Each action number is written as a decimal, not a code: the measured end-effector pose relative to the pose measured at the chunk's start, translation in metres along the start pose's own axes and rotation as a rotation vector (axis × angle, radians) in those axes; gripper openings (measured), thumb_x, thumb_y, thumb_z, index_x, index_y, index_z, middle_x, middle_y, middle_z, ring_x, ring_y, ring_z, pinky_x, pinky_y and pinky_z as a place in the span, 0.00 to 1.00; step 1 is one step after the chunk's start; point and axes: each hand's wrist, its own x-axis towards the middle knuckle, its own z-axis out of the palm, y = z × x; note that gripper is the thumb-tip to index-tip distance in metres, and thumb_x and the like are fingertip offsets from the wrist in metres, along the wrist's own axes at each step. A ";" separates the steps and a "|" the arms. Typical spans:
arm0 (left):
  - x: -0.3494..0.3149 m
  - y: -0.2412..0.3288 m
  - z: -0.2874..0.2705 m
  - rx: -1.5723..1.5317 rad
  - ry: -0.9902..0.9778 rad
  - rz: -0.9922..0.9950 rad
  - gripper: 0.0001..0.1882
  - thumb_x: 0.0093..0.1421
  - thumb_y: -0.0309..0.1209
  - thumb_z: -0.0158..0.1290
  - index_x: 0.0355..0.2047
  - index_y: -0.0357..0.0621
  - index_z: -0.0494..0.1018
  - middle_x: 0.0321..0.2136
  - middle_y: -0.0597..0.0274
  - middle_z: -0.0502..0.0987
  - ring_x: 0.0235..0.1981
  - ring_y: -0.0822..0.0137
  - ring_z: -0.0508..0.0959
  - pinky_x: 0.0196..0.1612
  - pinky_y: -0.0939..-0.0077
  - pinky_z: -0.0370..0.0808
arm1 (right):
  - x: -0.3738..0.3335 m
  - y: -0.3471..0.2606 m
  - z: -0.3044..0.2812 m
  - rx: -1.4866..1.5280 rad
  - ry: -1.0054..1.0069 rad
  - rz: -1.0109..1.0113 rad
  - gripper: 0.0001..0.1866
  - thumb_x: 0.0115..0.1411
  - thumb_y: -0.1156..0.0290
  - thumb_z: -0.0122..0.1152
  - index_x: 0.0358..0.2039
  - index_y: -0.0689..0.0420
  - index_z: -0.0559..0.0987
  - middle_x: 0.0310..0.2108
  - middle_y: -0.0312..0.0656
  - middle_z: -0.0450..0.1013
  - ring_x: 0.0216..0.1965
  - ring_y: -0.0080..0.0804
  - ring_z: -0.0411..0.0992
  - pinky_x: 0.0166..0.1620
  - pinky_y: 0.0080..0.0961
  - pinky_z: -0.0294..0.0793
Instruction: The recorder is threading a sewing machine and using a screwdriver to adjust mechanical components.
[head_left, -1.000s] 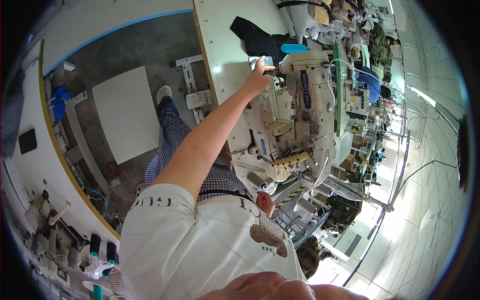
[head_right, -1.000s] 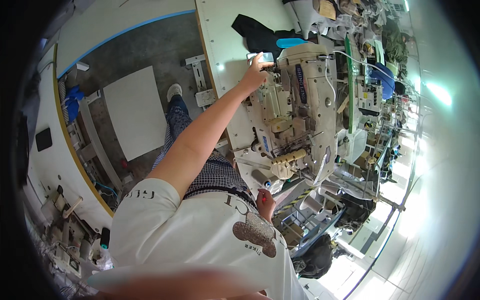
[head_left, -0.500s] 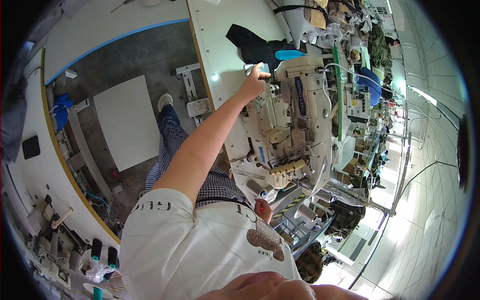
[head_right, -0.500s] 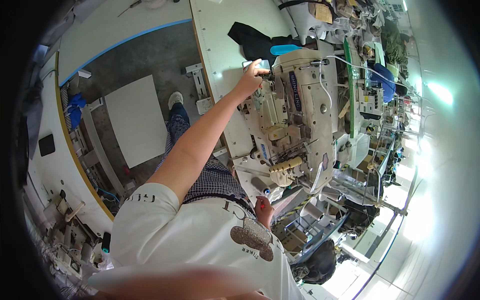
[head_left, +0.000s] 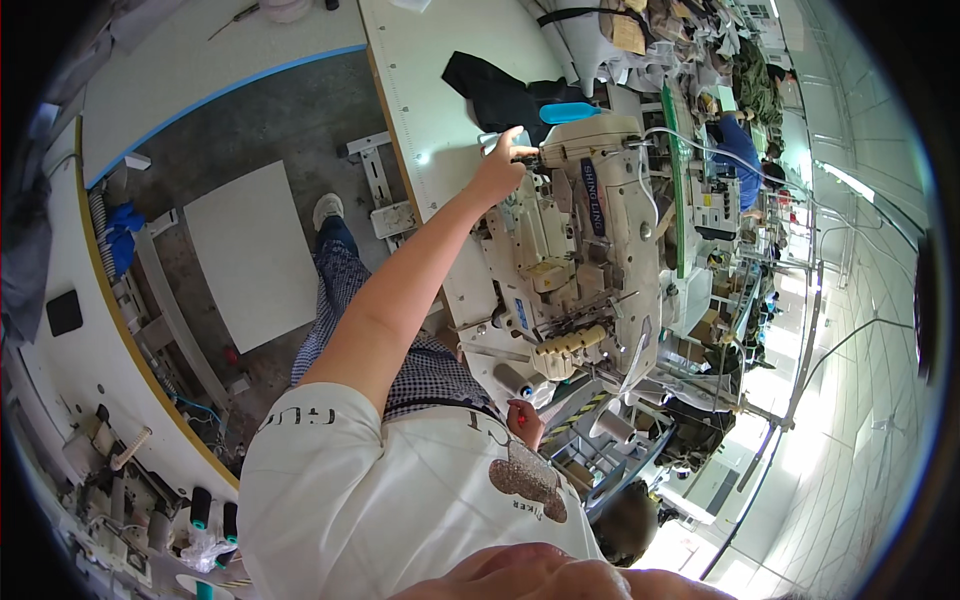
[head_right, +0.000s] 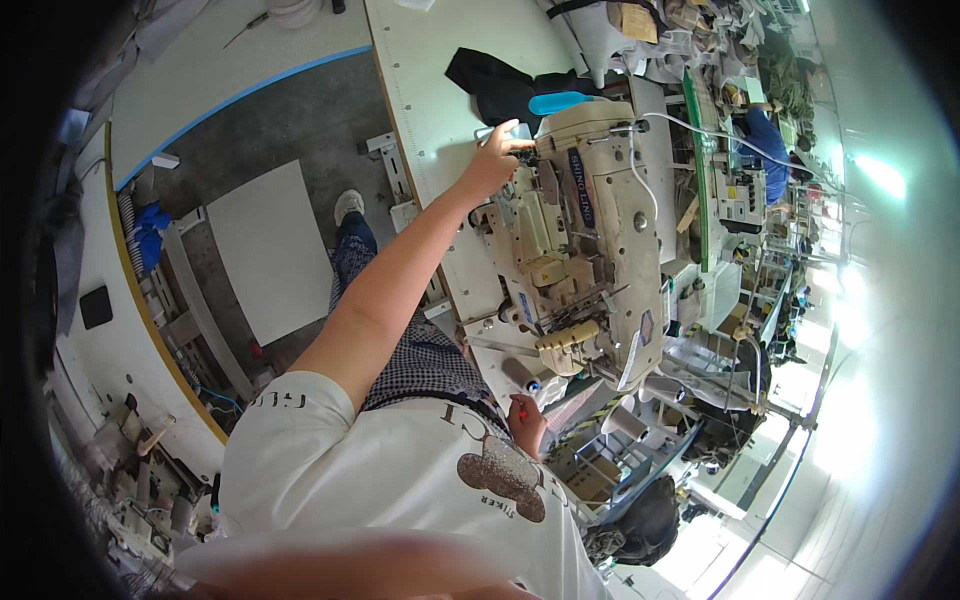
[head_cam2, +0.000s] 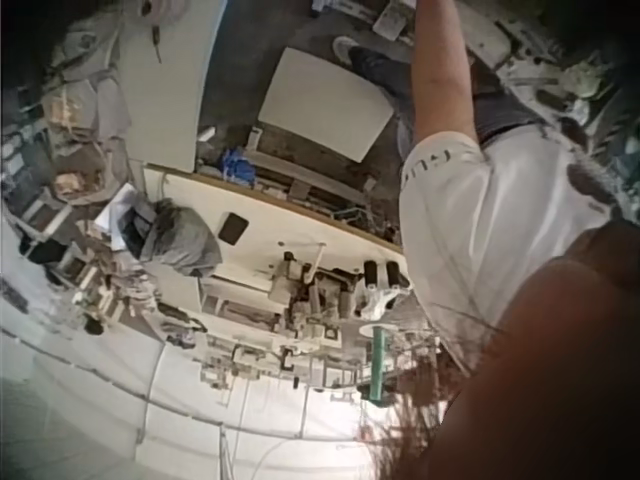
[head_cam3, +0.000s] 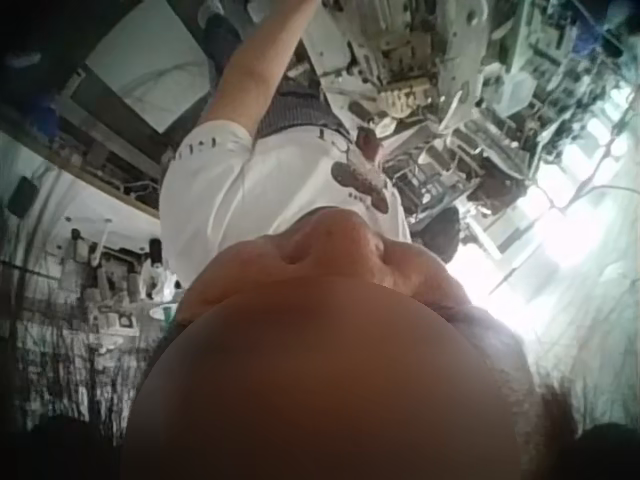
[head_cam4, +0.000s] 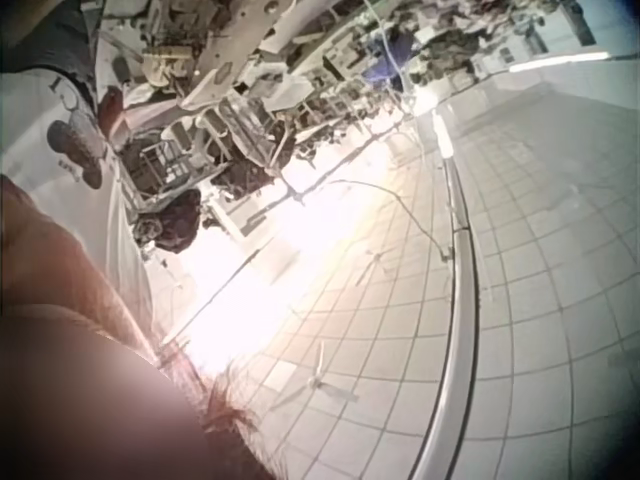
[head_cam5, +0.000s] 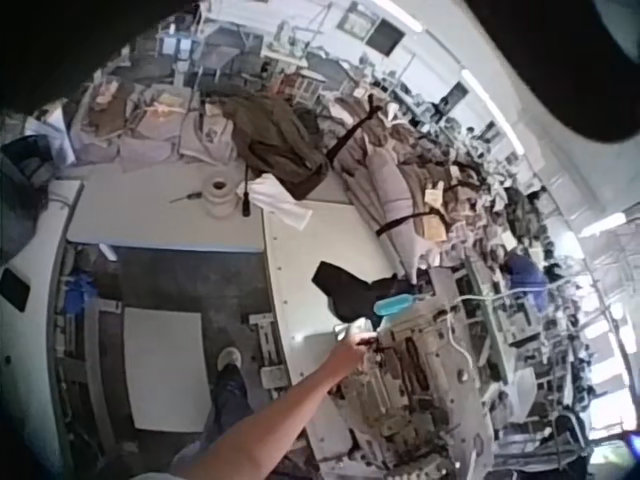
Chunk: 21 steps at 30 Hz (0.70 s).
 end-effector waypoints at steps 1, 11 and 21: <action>-0.001 -0.001 0.000 -0.001 0.010 -0.011 0.37 0.49 0.18 0.41 0.63 0.43 0.48 0.49 0.61 0.75 0.23 0.75 0.71 0.30 0.81 0.70 | 0.000 -0.001 0.000 0.001 -0.004 -0.002 0.06 0.58 0.71 0.57 0.36 0.55 0.79 0.16 0.37 0.72 0.17 0.19 0.68 0.23 0.21 0.67; -0.003 0.025 -0.001 0.060 0.022 0.001 0.36 0.49 0.17 0.40 0.62 0.42 0.51 0.50 0.60 0.73 0.23 0.75 0.70 0.26 0.82 0.68 | 0.000 0.010 0.002 0.049 0.034 0.024 0.06 0.59 0.69 0.57 0.35 0.54 0.79 0.14 0.39 0.72 0.16 0.24 0.72 0.22 0.23 0.69; -0.013 0.085 0.003 -0.072 0.164 0.024 0.34 0.50 0.18 0.40 0.61 0.42 0.54 0.49 0.59 0.74 0.22 0.79 0.66 0.25 0.85 0.65 | -0.001 0.016 0.002 0.226 0.018 0.118 0.07 0.58 0.68 0.57 0.34 0.54 0.80 0.15 0.41 0.73 0.15 0.26 0.72 0.23 0.24 0.70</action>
